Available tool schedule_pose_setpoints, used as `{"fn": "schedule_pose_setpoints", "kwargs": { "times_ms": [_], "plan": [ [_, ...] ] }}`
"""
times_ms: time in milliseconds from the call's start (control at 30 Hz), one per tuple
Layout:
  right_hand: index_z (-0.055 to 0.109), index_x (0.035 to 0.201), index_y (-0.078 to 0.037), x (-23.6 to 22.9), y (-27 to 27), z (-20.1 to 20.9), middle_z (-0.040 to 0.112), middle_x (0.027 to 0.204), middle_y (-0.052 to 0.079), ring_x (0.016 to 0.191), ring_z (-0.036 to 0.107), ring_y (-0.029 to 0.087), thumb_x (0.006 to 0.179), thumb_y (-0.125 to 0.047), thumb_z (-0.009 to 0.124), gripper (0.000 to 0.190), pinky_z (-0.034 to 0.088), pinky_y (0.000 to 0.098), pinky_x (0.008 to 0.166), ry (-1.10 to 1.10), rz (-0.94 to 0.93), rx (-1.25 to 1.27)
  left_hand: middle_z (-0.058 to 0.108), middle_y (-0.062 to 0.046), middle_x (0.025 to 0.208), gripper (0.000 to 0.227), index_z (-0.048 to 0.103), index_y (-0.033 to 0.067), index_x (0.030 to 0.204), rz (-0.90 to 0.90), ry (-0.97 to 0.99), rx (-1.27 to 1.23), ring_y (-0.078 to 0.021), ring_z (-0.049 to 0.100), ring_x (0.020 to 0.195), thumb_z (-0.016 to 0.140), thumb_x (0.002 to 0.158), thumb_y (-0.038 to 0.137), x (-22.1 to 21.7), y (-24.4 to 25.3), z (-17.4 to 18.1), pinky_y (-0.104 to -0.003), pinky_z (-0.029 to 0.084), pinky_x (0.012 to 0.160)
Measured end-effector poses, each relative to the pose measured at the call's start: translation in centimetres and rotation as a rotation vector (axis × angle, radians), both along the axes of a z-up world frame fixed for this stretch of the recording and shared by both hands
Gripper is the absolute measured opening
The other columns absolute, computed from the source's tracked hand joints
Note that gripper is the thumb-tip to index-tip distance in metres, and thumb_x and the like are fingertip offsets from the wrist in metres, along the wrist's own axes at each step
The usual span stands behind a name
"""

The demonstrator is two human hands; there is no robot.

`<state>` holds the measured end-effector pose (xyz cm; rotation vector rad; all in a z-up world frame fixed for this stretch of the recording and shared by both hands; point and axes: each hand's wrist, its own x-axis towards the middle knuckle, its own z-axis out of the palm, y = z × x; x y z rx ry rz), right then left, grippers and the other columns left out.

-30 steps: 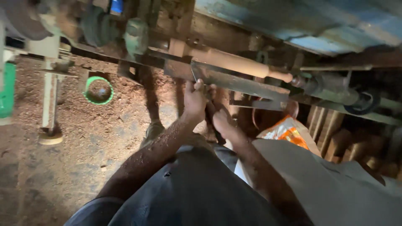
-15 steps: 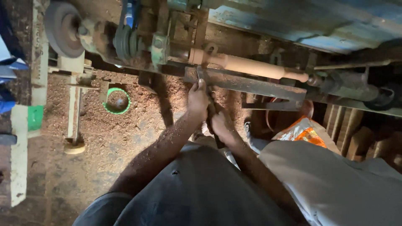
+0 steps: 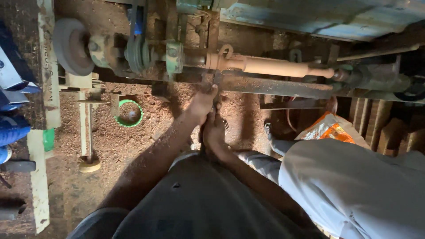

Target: Using a lathe and a hand chisel to shape a rotating piece of wood into a uniform cylinder or handle.

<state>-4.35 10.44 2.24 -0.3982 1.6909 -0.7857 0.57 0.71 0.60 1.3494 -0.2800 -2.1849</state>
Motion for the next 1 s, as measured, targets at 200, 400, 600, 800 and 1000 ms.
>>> {"fn": "schedule_pose_setpoints", "kwargs": {
  "times_ms": [200,400,600,800,1000],
  "plan": [
    [0.059,0.097,-0.004,-5.5,1.3,-2.8,0.056,0.065,0.003,0.051,0.053,0.015,0.109,-0.035,0.035,0.042,0.045,0.0337,0.045,0.120,0.254,-0.099,0.080,-0.010,0.086,0.023,0.044,0.0208,0.127,0.093,-0.059,0.089,-0.0142,0.049,0.054,0.047,0.104,0.024,-2.0,0.6,3.2,-0.030,0.042,0.052],
    [0.063,0.099,-0.002,-11.1,1.0,-5.3,0.056,0.070,0.003,0.055,0.055,0.015,0.109,-0.031,0.037,0.041,0.046,0.0369,0.047,0.329,0.535,-0.203,0.058,-0.011,0.074,0.036,0.057,0.0012,0.112,0.235,-0.175,0.013,-0.0238,0.052,0.058,0.046,0.110,0.035,-5.3,0.9,0.8,-0.039,0.044,0.050],
    [0.059,0.099,-0.005,-7.6,1.4,-3.4,0.055,0.074,0.003,0.059,0.054,0.014,0.114,-0.033,0.036,0.039,0.049,0.0334,0.051,0.152,0.401,-0.162,0.066,-0.008,0.077,0.043,0.063,0.0025,0.105,-0.170,-0.501,-0.262,-0.0198,0.067,0.063,0.037,0.113,0.037,-3.7,2.0,-6.5,-0.034,0.054,0.060],
    [0.058,0.099,-0.005,-2.3,1.5,-7.4,0.060,0.067,0.005,0.047,0.056,0.016,0.111,-0.035,0.037,0.039,0.049,0.0314,0.040,0.155,0.170,-0.142,0.058,-0.011,0.076,0.014,0.052,0.0163,0.115,0.110,-0.168,0.063,-0.0217,0.056,0.056,0.056,0.105,0.025,-1.3,-0.1,-0.8,-0.038,0.047,0.050],
    [0.052,0.113,0.000,-7.0,2.9,-12.3,0.057,0.075,0.002,0.046,0.053,0.014,0.117,-0.031,0.026,0.041,0.045,0.0279,0.040,0.688,0.674,-0.511,0.070,-0.005,0.079,0.019,0.065,0.0164,0.109,-0.039,-0.261,-0.103,-0.0130,0.060,0.055,0.048,0.105,0.026,-2.9,1.2,-4.1,-0.034,0.050,0.047]
  ]
}}
